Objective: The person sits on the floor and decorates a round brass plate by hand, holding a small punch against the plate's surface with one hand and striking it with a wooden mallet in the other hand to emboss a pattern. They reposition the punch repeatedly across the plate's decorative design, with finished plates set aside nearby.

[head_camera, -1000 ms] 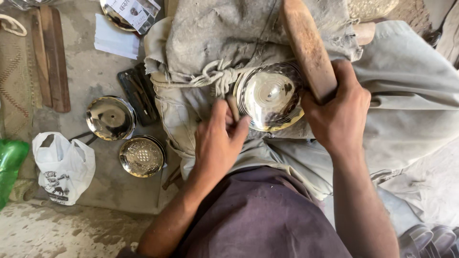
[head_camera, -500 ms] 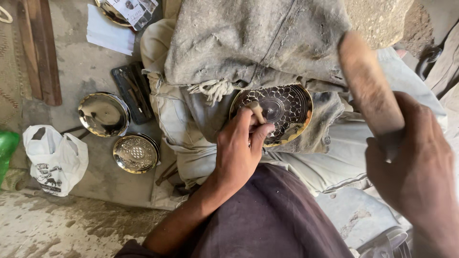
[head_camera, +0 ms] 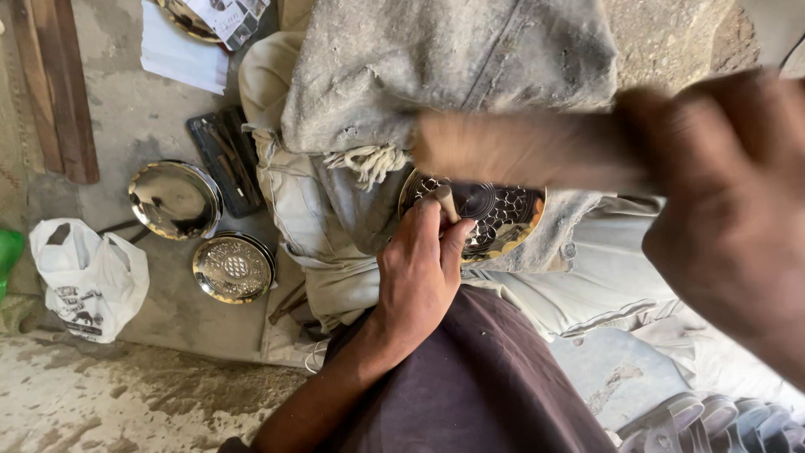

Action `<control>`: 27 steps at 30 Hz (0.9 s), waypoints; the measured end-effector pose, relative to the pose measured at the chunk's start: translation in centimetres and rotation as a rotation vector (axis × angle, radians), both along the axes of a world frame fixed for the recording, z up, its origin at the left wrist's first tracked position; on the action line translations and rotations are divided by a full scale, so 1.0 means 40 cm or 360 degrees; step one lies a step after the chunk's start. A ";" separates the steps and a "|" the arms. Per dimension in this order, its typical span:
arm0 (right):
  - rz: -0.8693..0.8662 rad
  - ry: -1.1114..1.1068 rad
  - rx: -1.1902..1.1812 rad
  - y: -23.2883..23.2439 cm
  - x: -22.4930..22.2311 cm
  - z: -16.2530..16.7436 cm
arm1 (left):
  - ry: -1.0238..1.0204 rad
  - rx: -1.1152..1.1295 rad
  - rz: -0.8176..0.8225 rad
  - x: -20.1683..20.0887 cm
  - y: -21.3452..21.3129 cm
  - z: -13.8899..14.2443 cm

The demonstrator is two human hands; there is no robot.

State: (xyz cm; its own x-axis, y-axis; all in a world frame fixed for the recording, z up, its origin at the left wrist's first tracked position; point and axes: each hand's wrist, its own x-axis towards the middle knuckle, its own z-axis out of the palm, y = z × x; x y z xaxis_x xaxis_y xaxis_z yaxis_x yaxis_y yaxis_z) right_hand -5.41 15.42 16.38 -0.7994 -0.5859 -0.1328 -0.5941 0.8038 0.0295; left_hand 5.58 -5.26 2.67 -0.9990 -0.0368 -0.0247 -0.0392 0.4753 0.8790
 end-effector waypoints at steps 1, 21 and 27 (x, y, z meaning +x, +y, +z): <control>-0.0054 -0.0018 -0.0076 0.010 0.004 -0.009 | 0.0010 0.0017 0.0001 0.000 -0.001 -0.002; 0.0067 0.0033 0.0365 0.015 -0.001 -0.032 | -0.0103 0.0053 -0.0053 -0.007 -0.017 -0.013; -0.0757 -0.0580 -0.0065 -0.120 0.029 -0.022 | -0.0149 0.0472 -0.0074 -0.050 -0.080 0.030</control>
State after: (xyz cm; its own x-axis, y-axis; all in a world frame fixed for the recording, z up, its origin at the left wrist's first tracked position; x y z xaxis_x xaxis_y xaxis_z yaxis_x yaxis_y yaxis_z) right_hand -4.26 10.63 15.48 -0.8825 -0.1854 -0.4323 -0.1349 0.9802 -0.1450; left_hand 3.58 -8.45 3.88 -0.9924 0.0314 -0.1192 -0.1106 0.2016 0.9732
